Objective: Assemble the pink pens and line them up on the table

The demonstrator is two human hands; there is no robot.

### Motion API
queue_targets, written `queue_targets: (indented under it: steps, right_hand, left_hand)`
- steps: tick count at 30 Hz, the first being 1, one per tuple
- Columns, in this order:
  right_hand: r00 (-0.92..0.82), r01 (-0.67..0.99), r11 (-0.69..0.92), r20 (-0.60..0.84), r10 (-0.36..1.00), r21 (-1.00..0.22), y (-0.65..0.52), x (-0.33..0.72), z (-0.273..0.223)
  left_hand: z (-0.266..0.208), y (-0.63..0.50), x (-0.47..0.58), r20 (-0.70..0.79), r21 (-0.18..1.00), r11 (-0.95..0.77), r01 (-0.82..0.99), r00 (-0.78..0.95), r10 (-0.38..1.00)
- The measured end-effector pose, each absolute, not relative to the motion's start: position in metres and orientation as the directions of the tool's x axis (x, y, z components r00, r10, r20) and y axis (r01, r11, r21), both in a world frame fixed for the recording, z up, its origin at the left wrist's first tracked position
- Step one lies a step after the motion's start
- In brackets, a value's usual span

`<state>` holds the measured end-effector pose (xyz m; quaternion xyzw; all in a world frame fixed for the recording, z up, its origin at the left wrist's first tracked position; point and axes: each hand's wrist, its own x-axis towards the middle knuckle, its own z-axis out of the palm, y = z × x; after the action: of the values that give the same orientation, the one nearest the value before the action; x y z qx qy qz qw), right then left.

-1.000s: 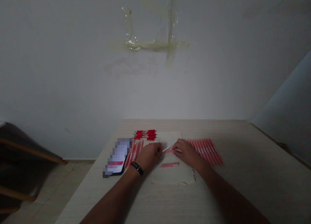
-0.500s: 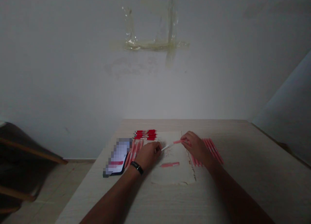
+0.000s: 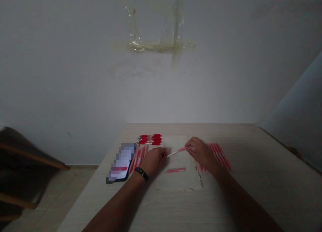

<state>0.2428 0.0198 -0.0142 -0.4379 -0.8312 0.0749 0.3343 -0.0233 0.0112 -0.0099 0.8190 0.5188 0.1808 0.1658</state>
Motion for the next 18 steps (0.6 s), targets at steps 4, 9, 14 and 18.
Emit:
queue_targets:
  steps: [4, 9, 14, 18]
  right_hand:
    - [-0.448, 0.673, 0.635, 0.473, 0.758, -0.380, 0.016, 0.239, -0.011]
    - [-0.482, 0.636, 0.653, 0.448, 0.752, -0.412, 0.009, 0.231, -0.007]
    - [-0.501, 0.621, 0.653, 0.422, 0.756, -0.432, 0.003, 0.223, -0.006]
    - [-0.508, 0.608, 0.649, 0.405, 0.760, -0.456, -0.001, 0.215, -0.008]
  left_hand:
    - [-0.008, 0.011, -0.022, 0.145, 0.475, -0.428, 0.769, 0.411, 0.900]
    - [-0.007, 0.011, -0.020, 0.192, 0.534, -0.454, 0.713, 0.420, 0.887]
    - [-0.002, 0.008, -0.015, 0.251, 0.660, -0.500, 0.560, 0.463, 0.850]
    - [-0.001, 0.004, -0.011, 0.322, 0.728, -0.514, 0.453, 0.436, 0.840]
